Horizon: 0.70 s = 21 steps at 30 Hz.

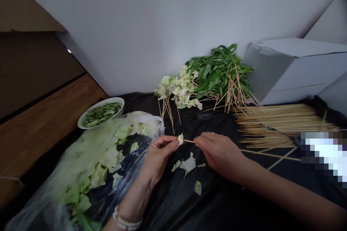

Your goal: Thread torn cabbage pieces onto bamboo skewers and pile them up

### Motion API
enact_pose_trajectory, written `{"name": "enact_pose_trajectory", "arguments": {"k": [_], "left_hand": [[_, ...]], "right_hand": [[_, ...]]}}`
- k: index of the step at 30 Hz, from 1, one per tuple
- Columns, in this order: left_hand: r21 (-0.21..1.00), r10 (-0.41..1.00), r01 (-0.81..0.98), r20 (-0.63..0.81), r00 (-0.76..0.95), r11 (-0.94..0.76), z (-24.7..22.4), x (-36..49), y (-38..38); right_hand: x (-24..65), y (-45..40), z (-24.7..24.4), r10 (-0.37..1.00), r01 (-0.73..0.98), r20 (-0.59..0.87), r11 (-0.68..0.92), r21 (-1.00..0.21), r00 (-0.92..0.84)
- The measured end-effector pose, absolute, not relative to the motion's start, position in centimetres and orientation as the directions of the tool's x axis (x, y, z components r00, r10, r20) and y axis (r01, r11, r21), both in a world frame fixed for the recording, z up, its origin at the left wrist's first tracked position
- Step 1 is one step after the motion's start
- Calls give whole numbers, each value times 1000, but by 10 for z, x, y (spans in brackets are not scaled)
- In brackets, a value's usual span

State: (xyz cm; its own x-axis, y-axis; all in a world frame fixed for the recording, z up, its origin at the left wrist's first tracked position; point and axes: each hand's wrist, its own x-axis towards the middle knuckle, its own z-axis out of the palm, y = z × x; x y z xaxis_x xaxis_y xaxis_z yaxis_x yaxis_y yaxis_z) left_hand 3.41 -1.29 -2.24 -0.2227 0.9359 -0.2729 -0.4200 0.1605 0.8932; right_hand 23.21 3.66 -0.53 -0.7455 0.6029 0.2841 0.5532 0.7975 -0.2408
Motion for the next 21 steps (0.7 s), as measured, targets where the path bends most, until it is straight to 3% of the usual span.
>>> {"name": "enact_pose_trajectory", "arguments": {"k": [6,14,21], "left_hand": [[863,938,-493,-256,-235,112,-20,37,-13],[677,906,-705,-408,-117,213,-15,34,-12],[600,890,-790,-420,-175,128,-11,29,-7]], "right_hand": [[232,41,-16,517,469,481,853,-227,-708],[231,41,-9,547,437,438,836,-332,-714],[234,44,-7,560,507,481,825,-248,-675]]}}
